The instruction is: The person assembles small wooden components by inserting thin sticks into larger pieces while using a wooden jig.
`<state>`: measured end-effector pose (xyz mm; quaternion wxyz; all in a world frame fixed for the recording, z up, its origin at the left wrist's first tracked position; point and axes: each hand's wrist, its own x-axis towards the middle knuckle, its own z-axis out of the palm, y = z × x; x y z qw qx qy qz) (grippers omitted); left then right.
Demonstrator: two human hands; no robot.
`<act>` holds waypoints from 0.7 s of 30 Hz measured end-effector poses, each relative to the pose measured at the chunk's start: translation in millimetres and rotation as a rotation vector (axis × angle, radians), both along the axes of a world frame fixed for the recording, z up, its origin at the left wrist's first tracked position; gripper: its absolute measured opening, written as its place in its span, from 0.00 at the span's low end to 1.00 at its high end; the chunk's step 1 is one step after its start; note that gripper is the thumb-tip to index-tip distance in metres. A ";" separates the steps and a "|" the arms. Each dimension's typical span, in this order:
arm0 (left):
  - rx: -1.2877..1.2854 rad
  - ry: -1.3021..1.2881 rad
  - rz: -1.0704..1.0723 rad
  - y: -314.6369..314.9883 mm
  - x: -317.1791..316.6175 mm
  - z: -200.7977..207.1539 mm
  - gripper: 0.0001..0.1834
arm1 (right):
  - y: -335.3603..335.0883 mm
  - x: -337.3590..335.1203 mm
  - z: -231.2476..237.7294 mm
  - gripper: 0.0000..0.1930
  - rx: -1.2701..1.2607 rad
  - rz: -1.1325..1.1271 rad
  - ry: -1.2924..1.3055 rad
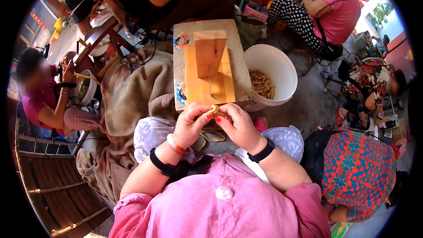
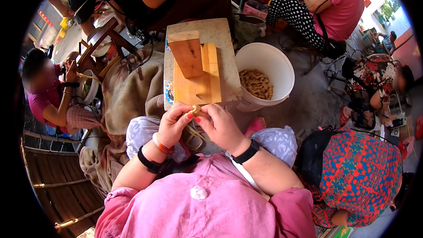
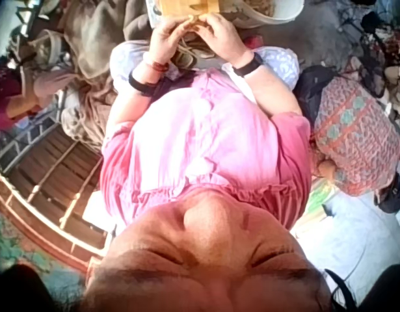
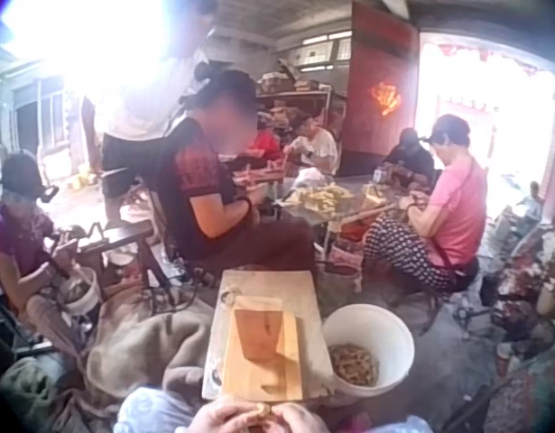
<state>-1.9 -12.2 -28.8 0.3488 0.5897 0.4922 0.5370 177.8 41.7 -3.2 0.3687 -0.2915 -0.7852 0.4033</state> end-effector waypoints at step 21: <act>-0.273 -0.278 0.072 -0.3 -5.1 1.4 0.08 | 12.7 3.3 14.9 0.08 0.212 0.240 -0.095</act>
